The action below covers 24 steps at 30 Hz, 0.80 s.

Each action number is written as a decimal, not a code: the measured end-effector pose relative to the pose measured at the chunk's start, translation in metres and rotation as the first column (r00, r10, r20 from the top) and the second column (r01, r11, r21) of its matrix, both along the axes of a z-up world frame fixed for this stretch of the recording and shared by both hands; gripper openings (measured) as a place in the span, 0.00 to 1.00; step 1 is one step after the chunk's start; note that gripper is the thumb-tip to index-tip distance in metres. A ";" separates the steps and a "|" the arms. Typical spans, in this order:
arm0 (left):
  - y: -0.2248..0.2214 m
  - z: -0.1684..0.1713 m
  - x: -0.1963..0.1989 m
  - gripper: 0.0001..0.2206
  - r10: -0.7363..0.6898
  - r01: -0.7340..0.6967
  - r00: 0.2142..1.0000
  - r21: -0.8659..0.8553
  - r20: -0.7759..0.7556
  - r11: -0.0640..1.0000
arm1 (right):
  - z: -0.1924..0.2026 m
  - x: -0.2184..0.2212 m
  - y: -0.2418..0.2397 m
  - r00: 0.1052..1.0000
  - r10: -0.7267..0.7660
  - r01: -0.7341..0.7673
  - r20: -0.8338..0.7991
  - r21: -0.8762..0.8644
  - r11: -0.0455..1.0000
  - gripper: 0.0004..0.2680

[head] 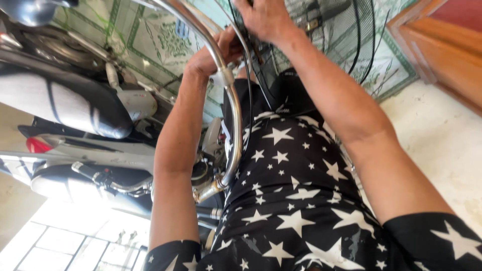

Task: The person attaches a black wire basket to the handlebars of a bicycle using metal brackets and bolts by hand.

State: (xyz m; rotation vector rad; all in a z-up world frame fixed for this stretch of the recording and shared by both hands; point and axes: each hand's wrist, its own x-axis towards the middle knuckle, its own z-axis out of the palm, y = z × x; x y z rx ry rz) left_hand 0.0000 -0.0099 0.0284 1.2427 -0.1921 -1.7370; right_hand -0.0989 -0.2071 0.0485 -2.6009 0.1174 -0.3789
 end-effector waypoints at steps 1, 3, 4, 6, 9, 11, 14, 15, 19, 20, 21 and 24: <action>0.001 0.003 0.002 0.30 -0.015 0.015 1.000 0.025 0.015 1.000 | 0.015 0.007 -0.002 0.986 -0.085 0.070 0.142 0.106 0.992 0.07; -0.004 0.005 0.007 0.27 -0.024 0.024 1.000 0.025 0.019 0.999 | 0.046 0.005 -0.007 0.988 -0.152 0.150 -0.022 0.348 0.926 0.10; -0.004 0.006 0.005 0.26 -0.019 0.019 1.000 0.007 0.004 1.000 | 0.058 -0.003 -0.013 0.959 -0.101 0.210 -0.265 0.424 0.881 0.11; -0.003 0.004 0.004 0.23 0.003 -0.003 0.999 0.000 -0.045 1.000 | 0.075 -0.021 -0.019 0.894 0.007 0.244 -0.447 0.502 0.830 0.10; -0.002 0.000 0.004 0.22 0.018 -0.016 0.998 0.028 -0.062 0.999 | 0.088 -0.057 -0.012 0.924 0.065 0.169 -0.377 0.556 0.814 0.08; 0.001 0.001 0.003 0.22 -0.018 0.017 0.999 0.042 0.040 0.999 | 0.092 -0.076 -0.001 0.915 0.098 0.164 -0.392 0.582 0.796 0.10; -0.004 0.000 0.003 0.25 0.050 -0.051 0.996 -0.018 -0.071 0.999 | 0.088 -0.094 0.011 0.951 0.092 0.073 -0.296 0.502 0.862 0.10; -0.003 0.002 0.002 0.26 0.039 -0.039 0.999 -0.006 -0.034 0.999 | 0.086 -0.097 0.015 0.946 0.095 0.079 -0.309 0.506 0.859 0.10; -0.004 0.004 0.003 0.28 0.022 -0.022 1.000 0.010 -0.004 1.000 | 0.085 -0.102 0.024 0.945 0.105 0.071 -0.310 0.508 0.858 0.11; -0.004 0.004 0.003 0.28 0.026 -0.025 0.999 0.006 -0.028 1.000 | 0.086 -0.103 0.025 0.948 0.107 0.063 -0.300 0.506 0.860 0.11; -0.004 0.005 0.002 0.28 0.026 -0.026 1.000 0.002 -0.012 1.000 | 0.087 -0.104 0.026 0.951 0.109 0.057 -0.290 0.508 0.860 0.11; -0.003 0.007 0.003 0.29 0.032 -0.031 0.999 -0.016 0.013 0.999 | 0.088 -0.103 0.029 0.954 0.120 0.037 -0.273 0.508 0.860 0.12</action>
